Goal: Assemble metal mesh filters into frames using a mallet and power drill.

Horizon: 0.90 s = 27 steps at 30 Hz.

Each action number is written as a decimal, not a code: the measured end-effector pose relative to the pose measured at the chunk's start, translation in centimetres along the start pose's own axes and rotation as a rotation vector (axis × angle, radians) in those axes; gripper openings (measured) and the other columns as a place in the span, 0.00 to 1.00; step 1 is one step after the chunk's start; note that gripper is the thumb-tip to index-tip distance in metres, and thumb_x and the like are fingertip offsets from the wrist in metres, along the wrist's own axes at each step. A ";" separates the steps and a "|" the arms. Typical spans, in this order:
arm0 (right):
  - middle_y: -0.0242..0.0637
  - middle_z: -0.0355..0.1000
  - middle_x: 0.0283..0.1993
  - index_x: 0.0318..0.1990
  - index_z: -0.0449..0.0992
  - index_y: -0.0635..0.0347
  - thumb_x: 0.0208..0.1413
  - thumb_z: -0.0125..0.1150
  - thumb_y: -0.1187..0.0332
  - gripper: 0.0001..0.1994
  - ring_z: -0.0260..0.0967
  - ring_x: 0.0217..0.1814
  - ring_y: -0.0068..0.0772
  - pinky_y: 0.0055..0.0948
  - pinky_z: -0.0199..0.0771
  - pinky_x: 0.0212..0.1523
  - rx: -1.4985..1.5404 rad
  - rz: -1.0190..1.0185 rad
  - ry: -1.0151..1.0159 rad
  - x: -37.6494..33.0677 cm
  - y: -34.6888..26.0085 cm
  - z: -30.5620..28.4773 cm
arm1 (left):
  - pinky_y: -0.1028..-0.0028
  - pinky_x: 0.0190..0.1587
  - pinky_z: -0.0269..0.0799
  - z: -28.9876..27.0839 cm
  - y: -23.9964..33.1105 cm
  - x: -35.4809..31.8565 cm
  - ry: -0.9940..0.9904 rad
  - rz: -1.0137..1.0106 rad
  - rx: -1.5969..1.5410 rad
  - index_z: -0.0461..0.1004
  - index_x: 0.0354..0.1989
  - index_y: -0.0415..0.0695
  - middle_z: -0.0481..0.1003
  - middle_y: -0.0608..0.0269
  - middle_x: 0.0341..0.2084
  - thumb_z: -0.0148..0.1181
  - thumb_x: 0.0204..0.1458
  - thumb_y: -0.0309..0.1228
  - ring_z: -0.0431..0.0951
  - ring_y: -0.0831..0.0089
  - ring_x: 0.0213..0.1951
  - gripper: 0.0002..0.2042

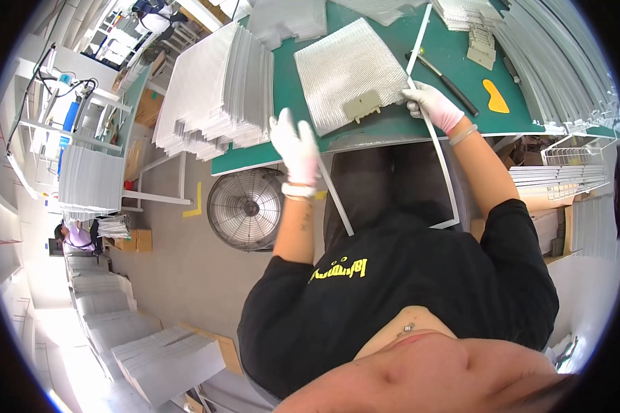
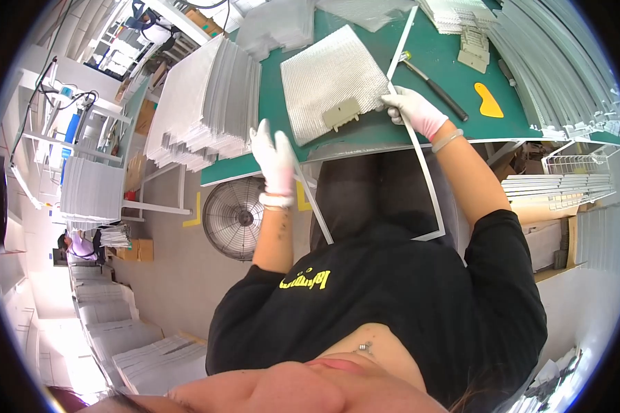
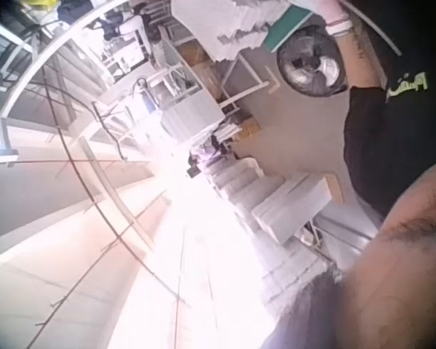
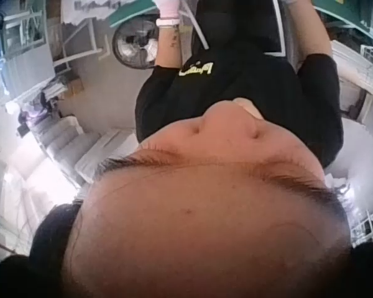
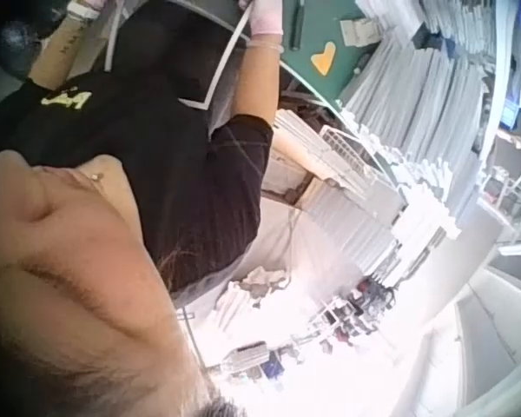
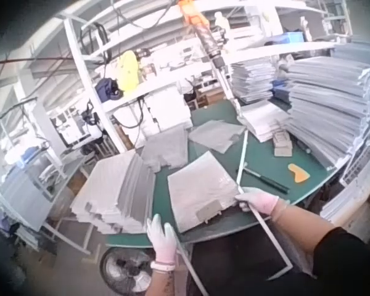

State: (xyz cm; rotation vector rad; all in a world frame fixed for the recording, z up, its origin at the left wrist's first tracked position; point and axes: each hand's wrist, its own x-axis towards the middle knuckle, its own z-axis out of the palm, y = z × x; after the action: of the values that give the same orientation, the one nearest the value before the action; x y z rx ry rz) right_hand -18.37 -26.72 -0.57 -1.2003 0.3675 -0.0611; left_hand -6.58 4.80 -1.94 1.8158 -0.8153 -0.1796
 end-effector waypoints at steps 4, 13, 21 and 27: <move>0.30 0.70 0.34 0.47 0.68 0.57 0.65 0.53 0.69 0.07 0.59 0.25 0.13 0.15 0.62 0.24 0.005 -0.012 -0.116 0.2 -0.2 1.8 | 0.57 0.66 0.61 -3.6 -3.7 2.4 0.075 -0.247 -0.386 0.64 0.63 0.35 0.70 0.47 0.60 0.42 0.69 0.45 0.71 0.57 0.60 0.26; 0.31 0.71 0.35 0.48 0.69 0.57 0.61 0.57 0.66 0.11 0.68 0.32 0.23 0.23 0.69 0.34 0.012 -0.227 -0.067 -3.9 -2.8 1.0 | 0.77 0.46 0.78 -3.6 5.2 1.8 0.039 -0.183 -0.657 0.59 0.65 0.33 0.74 0.60 0.47 0.60 0.59 0.24 0.75 0.80 0.42 0.27; 0.32 0.72 0.40 0.55 0.68 0.65 0.62 0.53 0.66 0.17 0.68 0.35 0.22 0.24 0.69 0.37 -0.003 -0.424 -0.072 -8.8 -6.3 5.4 | 0.74 0.42 0.76 -4.7 11.9 -1.5 0.264 0.178 -0.163 0.32 0.75 0.36 0.70 0.59 0.46 0.49 0.61 0.20 0.71 0.77 0.31 0.38; 0.22 0.69 0.37 0.55 0.70 0.66 0.55 0.54 0.78 0.19 0.60 0.36 0.11 0.16 0.63 0.37 -0.095 -0.636 -0.132 -12.1 -7.8 8.1 | 0.69 0.60 0.63 -6.8 10.4 -6.2 0.257 0.187 -0.699 0.62 0.63 0.37 0.70 0.59 0.52 0.53 0.64 0.31 0.70 0.72 0.53 0.21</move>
State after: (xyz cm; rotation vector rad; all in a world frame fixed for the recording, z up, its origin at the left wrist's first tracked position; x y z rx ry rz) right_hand -26.07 -19.37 12.05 -1.3698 -0.1401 -0.5159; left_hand -12.51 11.98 8.40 1.0728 -0.6283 -0.0897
